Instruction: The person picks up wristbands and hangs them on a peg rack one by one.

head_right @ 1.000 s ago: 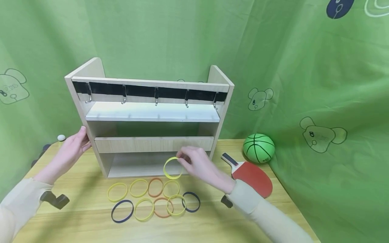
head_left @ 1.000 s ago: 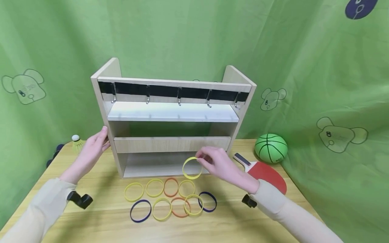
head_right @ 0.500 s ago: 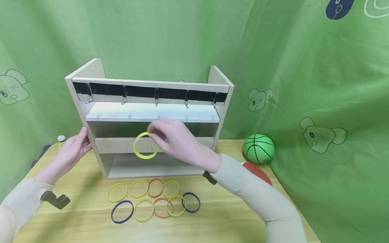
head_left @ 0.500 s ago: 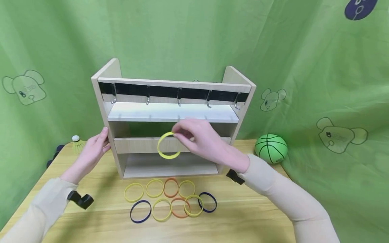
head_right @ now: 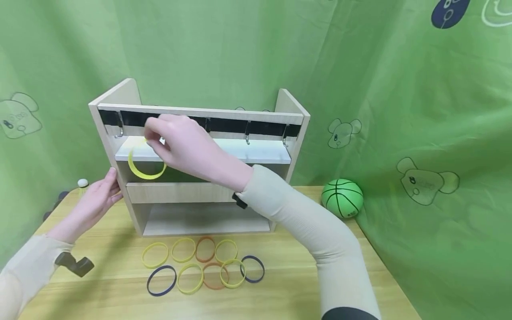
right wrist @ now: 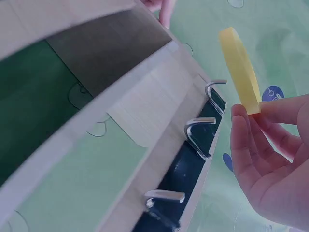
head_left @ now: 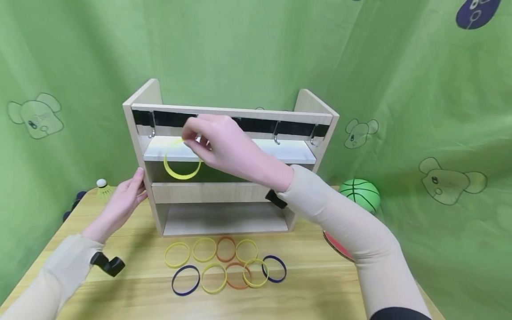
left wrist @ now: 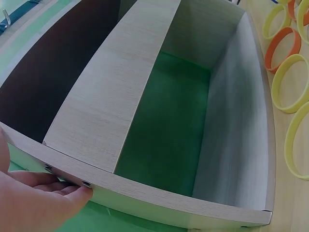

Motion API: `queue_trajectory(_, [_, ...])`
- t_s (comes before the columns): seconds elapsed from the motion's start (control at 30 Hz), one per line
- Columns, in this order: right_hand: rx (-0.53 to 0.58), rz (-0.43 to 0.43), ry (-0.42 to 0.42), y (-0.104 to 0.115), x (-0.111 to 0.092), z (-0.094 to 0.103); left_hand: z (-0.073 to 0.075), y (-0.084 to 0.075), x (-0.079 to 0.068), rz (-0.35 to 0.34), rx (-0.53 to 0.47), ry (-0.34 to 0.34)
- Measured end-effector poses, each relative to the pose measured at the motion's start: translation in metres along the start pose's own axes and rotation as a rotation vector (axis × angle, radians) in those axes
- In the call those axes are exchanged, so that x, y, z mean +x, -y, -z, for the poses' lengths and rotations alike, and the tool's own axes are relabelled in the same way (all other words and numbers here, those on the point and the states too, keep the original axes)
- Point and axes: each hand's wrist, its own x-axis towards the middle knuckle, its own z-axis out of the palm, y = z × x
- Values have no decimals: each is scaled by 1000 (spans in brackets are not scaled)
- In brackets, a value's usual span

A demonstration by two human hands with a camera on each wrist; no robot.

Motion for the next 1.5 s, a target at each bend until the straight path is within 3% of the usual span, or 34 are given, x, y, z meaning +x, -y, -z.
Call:
queue_trajectory(0.43, [-69, -19, 58, 2, 43, -28, -5, 3, -4, 8, -70, -9])
queue_trajectory(0.87, [-255, -98, 178, 2, 44, -45, -9, 8, -2, -10, -86, 22])
queue_trajectory(1.03, [-279, -111, 200, 2, 41, -46, -10, 8, -2, -8, -96, 21])
queue_trajectory(1.27, [-216, -49, 115, 11, 12, -25, -8, 6, 0, 3, -90, 4])
queue_trajectory(1.4, [-167, 15, 54, 10, -22, -18, -4, 2, 2, 4, -98, -2])
queue_trajectory(1.5, [-145, 17, 55, 4, -55, -24, 0, 0, 2, 4, -116, -5])
